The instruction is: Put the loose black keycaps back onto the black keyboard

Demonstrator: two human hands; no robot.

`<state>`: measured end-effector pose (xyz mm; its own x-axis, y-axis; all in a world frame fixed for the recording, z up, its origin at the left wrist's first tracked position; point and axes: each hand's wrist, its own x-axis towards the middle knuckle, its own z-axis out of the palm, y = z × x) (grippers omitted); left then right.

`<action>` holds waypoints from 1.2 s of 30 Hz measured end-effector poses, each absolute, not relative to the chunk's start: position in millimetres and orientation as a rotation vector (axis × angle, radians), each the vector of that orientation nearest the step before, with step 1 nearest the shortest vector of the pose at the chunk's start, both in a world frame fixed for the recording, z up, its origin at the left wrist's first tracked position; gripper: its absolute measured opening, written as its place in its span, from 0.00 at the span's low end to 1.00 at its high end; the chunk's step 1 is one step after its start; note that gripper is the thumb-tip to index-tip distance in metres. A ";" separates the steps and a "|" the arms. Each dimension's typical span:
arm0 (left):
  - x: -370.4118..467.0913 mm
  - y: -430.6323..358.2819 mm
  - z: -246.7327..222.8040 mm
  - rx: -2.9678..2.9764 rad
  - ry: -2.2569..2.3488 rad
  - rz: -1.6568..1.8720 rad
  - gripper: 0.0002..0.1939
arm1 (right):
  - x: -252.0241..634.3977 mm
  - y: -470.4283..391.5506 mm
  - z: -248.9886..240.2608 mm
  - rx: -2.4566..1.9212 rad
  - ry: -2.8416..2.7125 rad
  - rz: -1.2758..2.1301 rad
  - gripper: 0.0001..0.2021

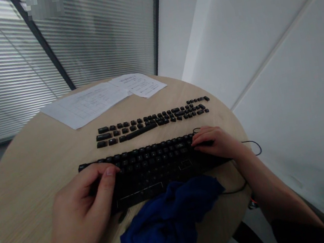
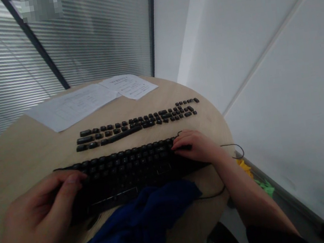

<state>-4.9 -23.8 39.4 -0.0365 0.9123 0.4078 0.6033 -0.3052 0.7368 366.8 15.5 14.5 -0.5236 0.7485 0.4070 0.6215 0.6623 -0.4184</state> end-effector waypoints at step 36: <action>-5.2 -24.5 38.4 1.945 1.581 1.253 0.13 | 362.6 9.0 23.8 -1.208 -2.419 0.315 0.11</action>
<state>-5.2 -24.5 38.4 -0.0068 0.9097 0.4151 0.6124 -0.3244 0.7209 362.6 9.0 23.8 -0.5361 0.8018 0.2639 0.7077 0.5973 -0.3774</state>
